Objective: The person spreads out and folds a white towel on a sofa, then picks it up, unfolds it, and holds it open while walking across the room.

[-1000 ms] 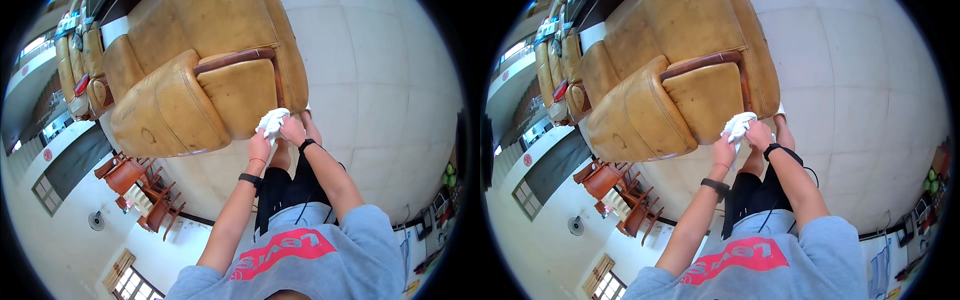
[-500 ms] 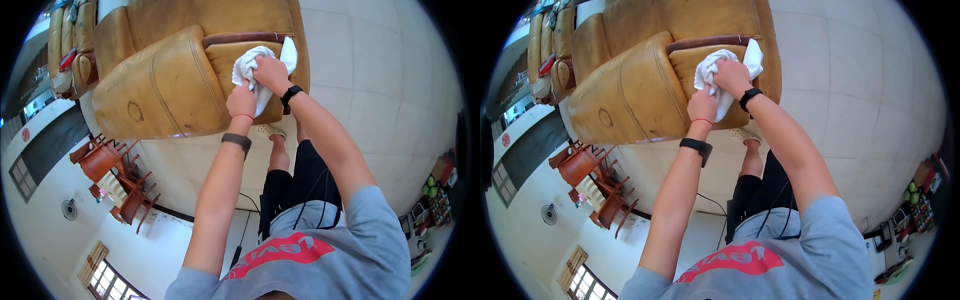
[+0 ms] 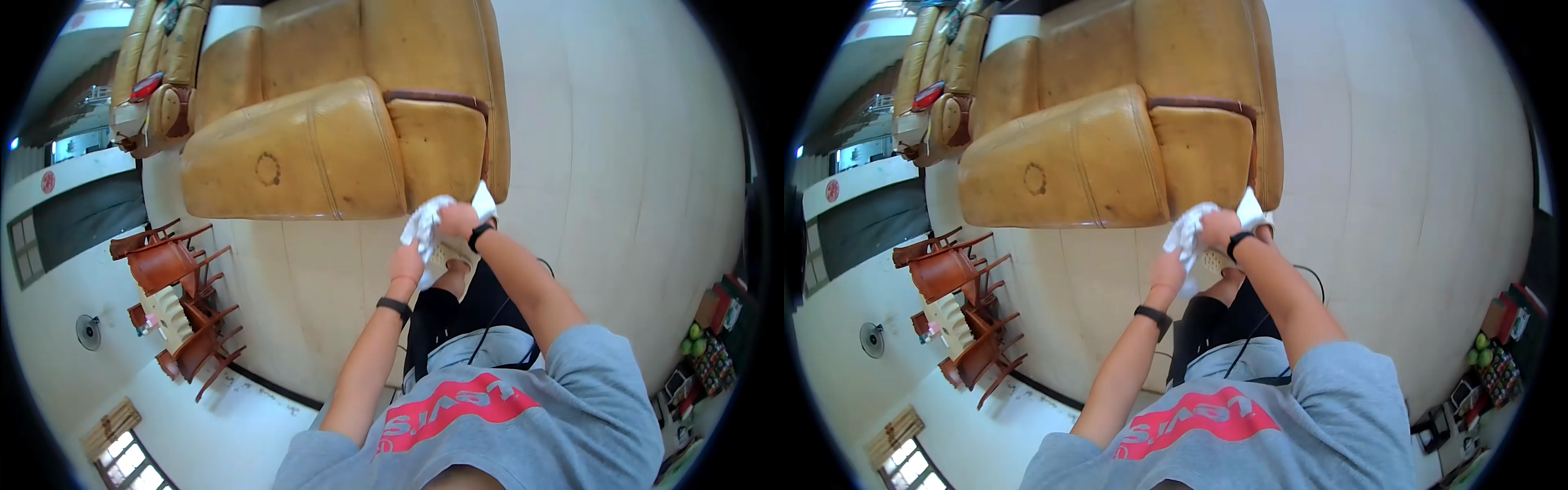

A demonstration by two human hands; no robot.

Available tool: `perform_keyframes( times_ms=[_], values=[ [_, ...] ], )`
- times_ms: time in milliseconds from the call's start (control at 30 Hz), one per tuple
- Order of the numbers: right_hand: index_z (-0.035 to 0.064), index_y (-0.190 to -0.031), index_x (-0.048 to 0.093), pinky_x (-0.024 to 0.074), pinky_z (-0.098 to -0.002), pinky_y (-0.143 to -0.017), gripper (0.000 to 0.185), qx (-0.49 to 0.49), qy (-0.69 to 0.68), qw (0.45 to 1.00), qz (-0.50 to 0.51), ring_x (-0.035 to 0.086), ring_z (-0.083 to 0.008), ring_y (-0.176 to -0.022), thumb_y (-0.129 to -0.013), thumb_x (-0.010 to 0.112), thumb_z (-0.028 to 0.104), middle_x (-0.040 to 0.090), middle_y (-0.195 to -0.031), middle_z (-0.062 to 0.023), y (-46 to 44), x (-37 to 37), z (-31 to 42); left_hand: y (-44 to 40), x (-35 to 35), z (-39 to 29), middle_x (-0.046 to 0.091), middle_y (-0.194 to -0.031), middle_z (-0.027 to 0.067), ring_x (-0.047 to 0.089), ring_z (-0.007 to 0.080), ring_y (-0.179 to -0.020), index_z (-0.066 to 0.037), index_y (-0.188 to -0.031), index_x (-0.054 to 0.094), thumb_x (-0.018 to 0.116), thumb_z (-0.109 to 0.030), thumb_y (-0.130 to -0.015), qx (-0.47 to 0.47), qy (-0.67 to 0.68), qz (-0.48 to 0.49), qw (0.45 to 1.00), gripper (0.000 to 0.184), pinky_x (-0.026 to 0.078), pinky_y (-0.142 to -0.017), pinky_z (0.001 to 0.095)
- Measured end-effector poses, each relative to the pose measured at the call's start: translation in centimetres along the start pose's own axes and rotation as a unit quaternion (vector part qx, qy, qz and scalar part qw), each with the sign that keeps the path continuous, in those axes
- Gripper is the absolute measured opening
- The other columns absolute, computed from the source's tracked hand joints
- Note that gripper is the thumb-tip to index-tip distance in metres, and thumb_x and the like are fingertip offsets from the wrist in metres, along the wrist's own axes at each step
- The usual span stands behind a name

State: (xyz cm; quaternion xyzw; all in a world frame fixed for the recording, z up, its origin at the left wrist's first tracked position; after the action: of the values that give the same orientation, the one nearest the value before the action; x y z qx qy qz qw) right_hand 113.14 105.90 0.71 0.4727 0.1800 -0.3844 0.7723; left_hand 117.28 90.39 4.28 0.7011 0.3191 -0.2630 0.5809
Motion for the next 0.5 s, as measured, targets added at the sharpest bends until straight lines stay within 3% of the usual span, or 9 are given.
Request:
perform_keyframes(
  times_ms=[133,167,300,333,367,433,500],
  values=[
    [0.0126,-0.094,0.077,0.058,-0.046,-0.074,0.037,-0.02,0.034,0.998,0.04,0.073,-0.032,-0.086,-0.087,0.06,0.044,0.076,-0.094,-0.013,3.6,6.2,3.4,4.6,0.4,8.4,0.071,-0.1,0.0211,0.067,0.0427,-0.095,-0.015,-0.112,0.071,0.053,-0.02,-0.09,-0.001,0.05,-0.003,0.999,0.029,0.055,-0.079,0.0525],
    [0.0115,-0.093,0.077,0.0581,-0.0467,-0.074,0.037,-0.003,0.018,1.0,-0.024,0.073,-0.033,-0.085,-0.087,0.06,0.044,0.075,-0.094,-0.0143,5.1,5.1,5.1,6.0,0.0,10.6,0.07,-0.099,0.0212,0.067,0.0427,-0.094,-0.015,-0.113,0.07,0.054,-0.02,-0.088,-0.029,0.069,-0.015,0.997,0.03,0.054,-0.078,0.0528],
    [0.0125,-0.107,0.073,0.0567,-0.0506,-0.082,0.038,-0.017,-0.029,0.999,-0.01,0.07,-0.0402,-0.094,-0.084,0.062,0.04,0.073,-0.1,-0.0193,7.1,5.3,9.6,12.6,-3.9,16.6,0.071,-0.1,0.0206,0.067,0.0433,-0.093,-0.018,-0.129,0.057,0.056,-0.021,-0.088,-0.053,0.13,-0.167,0.976,0.041,0.053,-0.075,0.0554],
    [0.0122,-0.109,0.072,0.056,-0.0504,-0.084,0.037,-0.042,-0.016,0.999,-0.005,0.069,-0.0401,-0.097,-0.085,0.062,0.038,0.072,-0.102,-0.0193,7.4,4.9,10.8,16.1,-8.2,15.2,0.071,-0.101,0.0205,0.067,0.0429,-0.093,-0.017,-0.137,0.053,0.057,-0.02,-0.088,-0.068,0.156,-0.16,0.972,0.049,0.053,-0.076,0.0549],
    [0.012,-0.111,0.071,0.0552,-0.0501,-0.087,0.037,-0.067,-0.004,0.998,0.005,0.068,-0.0399,-0.099,-0.085,0.063,0.036,0.072,-0.104,-0.0193,7.7,4.5,12.2,15.3,-5.0,19.3,0.071,-0.1,0.0197,0.068,0.0424,-0.091,-0.016,-0.137,0.052,0.058,-0.02,-0.086,-0.102,0.133,-0.176,0.97,0.051,0.054,-0.077,0.054],
    [0.0135,-0.11,0.072,0.0552,-0.0496,-0.086,0.033,-0.118,-0.007,0.993,-0.019,0.068,-0.0384,-0.099,-0.084,0.063,0.033,0.073,-0.104,-0.0165,8.2,3.1,14.2,17.6,-5.5,22.1,0.071,-0.098,0.0196,0.068,0.0425,-0.091,-0.012,-0.12,0.061,0.06,-0.021,-0.084,-0.139,0.16,-0.222,0.952,0.037,0.054,-0.076,0.0536],
    [0.0147,-0.108,0.073,0.055,-0.0482,-0.087,0.031,-0.097,0.02,0.995,-0.016,0.068,-0.0363,-0.099,-0.081,0.064,0.029,0.073,-0.103,-0.0142,9.4,1.2,15.1,20.9,-5.2,24.0,0.071,-0.097,0.0202,0.068,0.0427,-0.091,-0.009,-0.109,0.065,0.06,-0.021,-0.084,-0.149,0.18,-0.215,0.948,0.028,0.054,-0.076,0.0534]
  ],
)
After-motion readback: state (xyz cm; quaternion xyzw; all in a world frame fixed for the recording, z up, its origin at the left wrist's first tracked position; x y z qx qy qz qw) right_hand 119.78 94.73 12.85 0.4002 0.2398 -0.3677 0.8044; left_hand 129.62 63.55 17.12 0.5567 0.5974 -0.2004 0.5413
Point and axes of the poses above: each hand's wrist, its own y-axis away from the middle knuckle, its own x-axis out of the palm, z = x × y, the point moved 9 cm from there along -y, towards the middle knuckle
